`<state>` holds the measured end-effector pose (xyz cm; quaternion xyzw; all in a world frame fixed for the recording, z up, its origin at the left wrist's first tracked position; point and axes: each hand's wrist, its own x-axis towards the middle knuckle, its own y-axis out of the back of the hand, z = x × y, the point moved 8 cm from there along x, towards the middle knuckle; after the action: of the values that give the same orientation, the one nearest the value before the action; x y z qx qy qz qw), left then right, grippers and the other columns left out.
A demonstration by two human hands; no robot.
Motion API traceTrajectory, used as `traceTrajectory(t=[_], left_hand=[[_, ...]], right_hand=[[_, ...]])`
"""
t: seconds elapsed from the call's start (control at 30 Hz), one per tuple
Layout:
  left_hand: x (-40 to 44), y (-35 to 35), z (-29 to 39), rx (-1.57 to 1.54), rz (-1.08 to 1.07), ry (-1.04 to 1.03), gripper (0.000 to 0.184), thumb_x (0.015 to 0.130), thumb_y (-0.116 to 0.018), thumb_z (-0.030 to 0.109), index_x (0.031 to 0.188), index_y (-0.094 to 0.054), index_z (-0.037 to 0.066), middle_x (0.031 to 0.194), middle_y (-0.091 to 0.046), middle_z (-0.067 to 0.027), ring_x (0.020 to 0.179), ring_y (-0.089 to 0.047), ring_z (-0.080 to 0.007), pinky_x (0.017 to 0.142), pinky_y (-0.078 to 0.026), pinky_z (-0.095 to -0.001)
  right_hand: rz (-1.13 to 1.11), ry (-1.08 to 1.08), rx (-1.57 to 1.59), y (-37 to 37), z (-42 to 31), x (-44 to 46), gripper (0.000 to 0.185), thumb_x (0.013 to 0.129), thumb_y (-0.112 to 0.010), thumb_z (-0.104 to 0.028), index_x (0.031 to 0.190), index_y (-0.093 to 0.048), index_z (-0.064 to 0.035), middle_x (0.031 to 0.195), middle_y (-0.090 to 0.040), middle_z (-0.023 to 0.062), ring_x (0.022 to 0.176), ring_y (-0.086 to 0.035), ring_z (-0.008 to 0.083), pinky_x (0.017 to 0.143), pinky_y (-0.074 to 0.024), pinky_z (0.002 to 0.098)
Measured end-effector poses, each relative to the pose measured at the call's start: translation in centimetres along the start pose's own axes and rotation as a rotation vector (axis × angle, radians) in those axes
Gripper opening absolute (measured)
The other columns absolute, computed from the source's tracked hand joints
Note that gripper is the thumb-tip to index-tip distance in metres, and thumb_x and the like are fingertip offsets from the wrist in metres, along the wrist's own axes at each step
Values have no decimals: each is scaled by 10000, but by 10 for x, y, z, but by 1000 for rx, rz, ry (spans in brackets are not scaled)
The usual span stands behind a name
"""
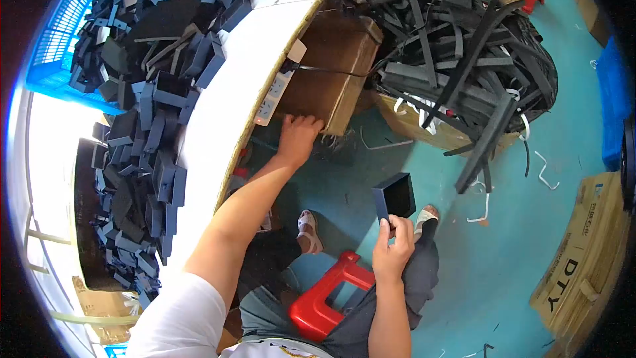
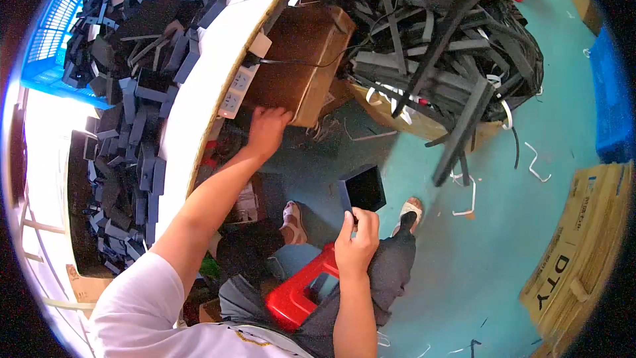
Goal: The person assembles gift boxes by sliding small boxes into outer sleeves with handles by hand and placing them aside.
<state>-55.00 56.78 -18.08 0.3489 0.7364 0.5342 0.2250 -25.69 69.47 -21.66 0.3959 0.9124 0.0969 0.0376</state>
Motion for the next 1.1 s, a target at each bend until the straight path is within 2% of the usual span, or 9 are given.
traceTrajectory(t=[0.27, 0.37, 0.47, 0.57, 0.67, 0.77, 0.87, 0.97, 1.1], left_hand=[[87, -55, -68, 91, -66, 342, 279, 975, -514, 139, 1199, -678, 161, 1211, -670, -91, 1180, -618, -313, 957, -445, -598], [89, -88, -98, -16, 51, 587, 222, 941, -597, 176, 1145, -684, 165, 1268, -607, -138, 1233, -571, -340, 998, -453, -562], [89, -111, -100, 14, 118, 689, 243, 938, -612, 157, 1176, -658, 134, 1416, -483, -166, 1287, -530, -374, 1023, -459, -552], [85, -148, -98, -256, -48, 699, 280, 929, -617, 95, 1209, -632, 106, 1467, -415, -176, 1299, -513, -411, 1047, -460, -548], [95, -173, -94, -320, -44, 491, 323, 923, -623, 57, 1240, -622, 115, 1448, -432, -180, 1289, -511, -446, 1055, -467, -550], [101, -179, -88, -314, -103, 510, 414, 915, -617, 22, 1315, -585, 123, 1511, -378, -217, 1299, -505, -478, 1051, -486, -528], [104, -171, -81, -239, -3, 538, 548, 886, -675, 47, 1405, -516, 125, 1597, -273, -262, 1329, -492, -488, 1055, -490, -518], [102, -147, -66, -276, -89, 564, 777, 849, -751, 79, 1527, -372, 93, 1674, -65, -270, 1427, -371, -504, 1147, -403, -510], [61, -115, -27, -493, 114, 561, 914, 798, -776, 21, 1562, -284, 113, 1665, -13, -301, 1480, -259, -530, 1160, -392, -514]], right_hand=[[-106, -59, 27, -13, 5, 1, 120, 926, -672, -29, 1031, -626, 7, 976, -621, 179, 886, -627, 381, 749, -508, 442], [-125, -107, 15, -14, 7, 3, 118, 921, -673, -26, 1027, -633, 5, 977, -620, 174, 874, -626, 368, 726, -512, 435], [-126, -105, 22, -12, 4, 8, 117, 915, -678, -20, 1024, -637, -1, 976, -622, 168, 854, -625, 351, 695, -516, 421], [-137, -136, 16, -9, 7, 8, 124, 911, -685, -18, 1026, -640, -6, 980, -625, 166, 847, -629, 343, 680, -521, 407], [-146, -205, 86, -9, 5, 10, 129, 910, -690, -21, 1028, -642, -4, 979, -629, 168, 845, -635, 348, 692, -527, 403], [-160, -154, 44, -12, 6, 9, 129, 912, -691, -23, 1029, -640, -2, 975, -635, 171, 855, -640, 351, 708, -530, 406], [-166, -172, 52, -14, 9, 8, 126, 913, -690, -22, 1026, -637, -2, 971, -638, 173, 865, -642, 358, 729, -529, 422], [-177, -228, 87, -15, 8, 11, 126, 912, -689, -20, 1023, -634, 0, 974, -639, 177, 875, -640, 372, 747, -527, 440], [-159, -115, -3, -18, 6, 12, 136, 914, -677, -16, 1045, -644, -1, 984, -631, 180, 878, -637, 385, 748, -525, 450]])
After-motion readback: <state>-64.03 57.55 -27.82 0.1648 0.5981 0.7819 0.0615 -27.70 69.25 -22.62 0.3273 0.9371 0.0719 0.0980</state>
